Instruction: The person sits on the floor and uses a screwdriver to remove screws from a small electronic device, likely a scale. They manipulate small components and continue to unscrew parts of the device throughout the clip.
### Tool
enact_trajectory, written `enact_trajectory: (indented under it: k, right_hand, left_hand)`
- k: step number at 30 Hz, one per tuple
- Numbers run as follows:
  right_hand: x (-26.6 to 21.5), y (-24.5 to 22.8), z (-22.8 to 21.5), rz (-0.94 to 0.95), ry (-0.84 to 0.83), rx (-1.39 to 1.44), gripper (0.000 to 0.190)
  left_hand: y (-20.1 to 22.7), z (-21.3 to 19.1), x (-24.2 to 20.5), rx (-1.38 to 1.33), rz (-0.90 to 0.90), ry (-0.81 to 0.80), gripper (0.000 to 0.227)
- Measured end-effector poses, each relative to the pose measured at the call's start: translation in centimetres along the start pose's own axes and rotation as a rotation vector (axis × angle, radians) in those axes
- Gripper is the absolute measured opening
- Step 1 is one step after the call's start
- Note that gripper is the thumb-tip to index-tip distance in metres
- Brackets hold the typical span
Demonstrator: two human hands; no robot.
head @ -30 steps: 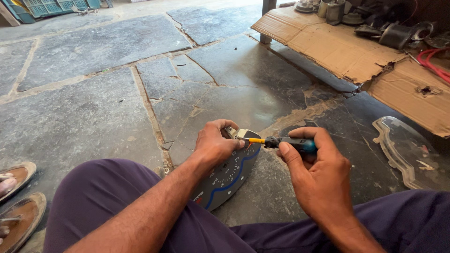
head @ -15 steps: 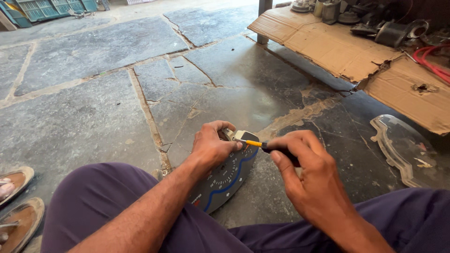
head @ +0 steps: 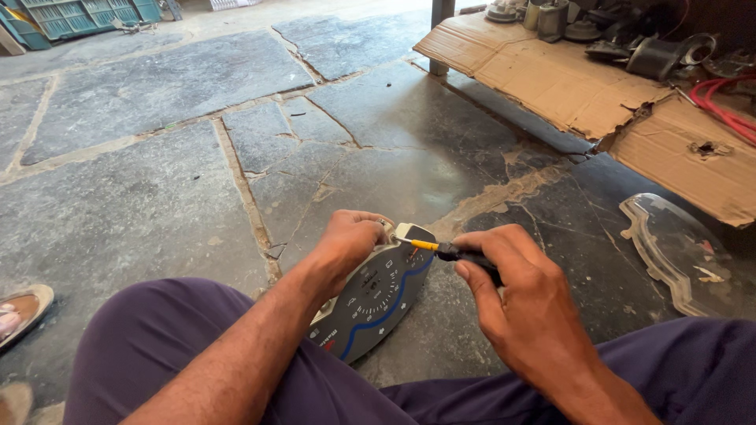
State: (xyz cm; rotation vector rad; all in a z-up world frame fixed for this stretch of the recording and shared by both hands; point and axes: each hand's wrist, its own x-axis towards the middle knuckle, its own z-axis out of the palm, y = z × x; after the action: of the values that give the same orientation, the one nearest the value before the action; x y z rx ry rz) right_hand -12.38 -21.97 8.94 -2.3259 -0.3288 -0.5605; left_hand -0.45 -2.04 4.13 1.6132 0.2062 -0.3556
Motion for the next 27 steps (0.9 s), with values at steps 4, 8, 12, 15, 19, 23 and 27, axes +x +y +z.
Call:
enact_trajectory:
  k: [4,8,12,15,19,23,27]
  right_hand:
    - [0.1,0.8,-0.5,0.066,-0.061,-0.004,0.029]
    - [0.6,3.0,-1.0,0.377,-0.255,-0.19,0.037]
    - [0.4,6.3,0.0,0.475,-0.485,-0.452,0.041]
    - [0.0,7.9,1.1,0.483,-0.611,-0.54,0.041]
    - [0.9,7.0,2.6,0.323,-0.443,-0.376,0.038]
    - [3.8,3.8,4.7,0.057,-0.228,-0.145,0.025]
    - [5.3,1.7,6.8,-0.014,-0.21,-0.234,0.024]
  left_hand:
    - [-0.1,0.0,-0.1,0.049,-0.029,0.019,0.031]
    - [-0.4,0.0,0.1,0.096,-0.034,0.067,0.029]
    - [-1.0,0.0,0.5,0.119,0.003,0.06,0.029]
    - [-1.0,-0.1,0.6,0.08,0.033,-0.003,0.024]
    - [-0.8,-0.3,0.7,0.022,-0.069,-0.015,0.024]
    - [-1.3,-0.8,1.0,0.049,-0.054,-0.045,0.027]
    - [-1.7,-0.6,1.8,0.01,-0.01,-0.084,0.025]
